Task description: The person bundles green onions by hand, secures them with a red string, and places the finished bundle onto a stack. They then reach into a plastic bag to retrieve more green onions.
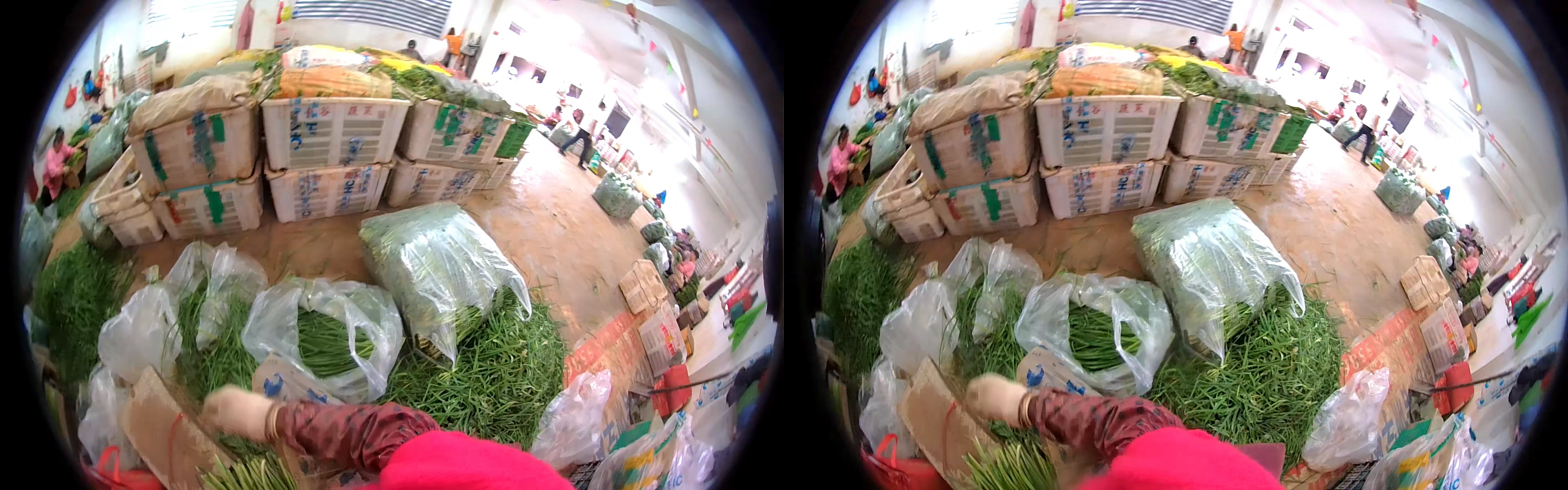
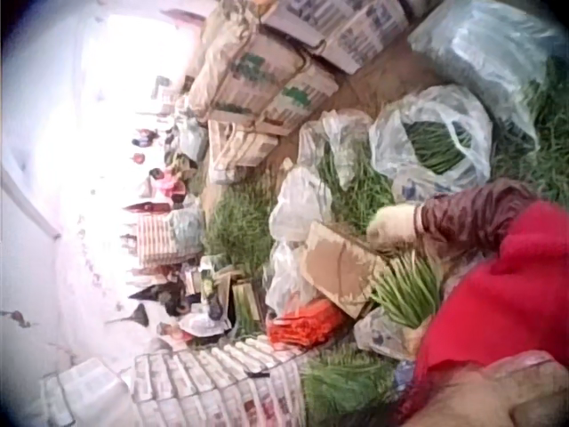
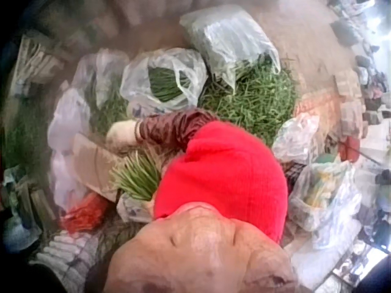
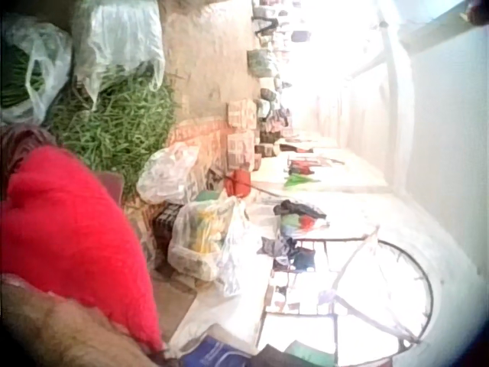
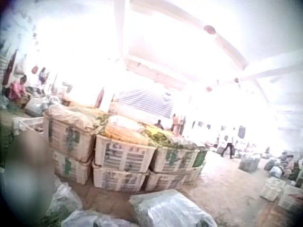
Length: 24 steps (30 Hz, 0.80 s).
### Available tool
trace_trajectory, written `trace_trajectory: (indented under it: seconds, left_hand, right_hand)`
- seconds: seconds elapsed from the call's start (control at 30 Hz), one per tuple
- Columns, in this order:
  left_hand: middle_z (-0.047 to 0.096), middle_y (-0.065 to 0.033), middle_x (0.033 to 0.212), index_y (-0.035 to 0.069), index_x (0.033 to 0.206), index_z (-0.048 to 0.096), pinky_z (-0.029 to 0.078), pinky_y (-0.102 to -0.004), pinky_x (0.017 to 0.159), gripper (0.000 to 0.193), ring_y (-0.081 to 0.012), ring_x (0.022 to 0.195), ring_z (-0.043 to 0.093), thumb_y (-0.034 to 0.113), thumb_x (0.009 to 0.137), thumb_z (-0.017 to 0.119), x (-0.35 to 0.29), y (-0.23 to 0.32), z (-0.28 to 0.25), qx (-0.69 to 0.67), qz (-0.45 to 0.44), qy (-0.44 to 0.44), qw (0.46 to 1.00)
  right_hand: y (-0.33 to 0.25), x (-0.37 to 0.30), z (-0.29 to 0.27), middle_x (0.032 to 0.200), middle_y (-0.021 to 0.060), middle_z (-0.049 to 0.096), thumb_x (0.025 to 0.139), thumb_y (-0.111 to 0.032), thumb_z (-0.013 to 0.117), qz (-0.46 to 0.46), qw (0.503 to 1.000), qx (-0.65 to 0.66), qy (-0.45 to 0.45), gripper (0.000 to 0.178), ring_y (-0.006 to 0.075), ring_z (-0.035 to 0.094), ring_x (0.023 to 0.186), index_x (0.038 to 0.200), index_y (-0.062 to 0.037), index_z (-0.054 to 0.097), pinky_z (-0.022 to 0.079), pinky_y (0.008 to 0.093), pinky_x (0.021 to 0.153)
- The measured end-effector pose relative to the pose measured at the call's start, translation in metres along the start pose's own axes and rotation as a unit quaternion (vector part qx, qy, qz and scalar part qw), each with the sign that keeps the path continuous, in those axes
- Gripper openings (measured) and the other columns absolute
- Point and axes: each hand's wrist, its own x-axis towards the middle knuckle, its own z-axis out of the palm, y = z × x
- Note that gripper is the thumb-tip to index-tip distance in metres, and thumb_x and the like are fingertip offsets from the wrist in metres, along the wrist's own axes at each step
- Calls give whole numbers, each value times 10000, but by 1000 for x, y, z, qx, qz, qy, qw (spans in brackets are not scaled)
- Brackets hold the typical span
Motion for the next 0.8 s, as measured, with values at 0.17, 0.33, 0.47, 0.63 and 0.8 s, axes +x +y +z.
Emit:
trace_trajectory:
  seconds: [0.17,0.33,0.47,0.63,0.8]
  left_hand:
    - [582,-117,1255,-11,1359,451,449,-374,984,806,-244,1113,574,111,681,870,-66,-43,-36,-143,-37,37,988]
    - [618,-109,1191,-2,1307,485,486,-363,927,663,-234,1054,609,41,734,815,-80,-34,-26,-204,21,34,978]
    - [588,-99,1243,17,1354,432,458,-335,968,778,-212,1125,572,188,725,858,-87,-58,-43,-218,93,35,971]
    - [586,-93,1248,22,1369,413,449,-333,979,809,-198,1118,570,214,724,861,-94,-65,-37,-220,89,56,970]
    - [592,-81,1240,36,1357,436,462,-330,966,750,-195,1107,577,153,739,843,-88,-54,-26,-233,104,46,966]
  right_hand:
    - [7,55,-43,1003,158,664,849,-190,594,42,973,-169,151,245,316,635,970,1054,-78,668,511,394,841]
    - [-15,23,-23,854,132,687,836,-210,622,115,990,-24,76,288,243,663,786,1031,2,629,508,333,722]
    - [-54,5,25,801,15,627,881,-78,625,123,992,36,-10,169,63,555,720,1027,6,640,469,220,653]
    - [-78,-22,46,1142,144,620,776,-150,700,-100,985,-73,-122,183,346,610,1024,908,-36,644,502,394,867]
    - [-71,-24,50,1215,154,577,732,-224,743,-145,955,-212,-147,279,362,568,1085,923,-44,647,492,428,896]
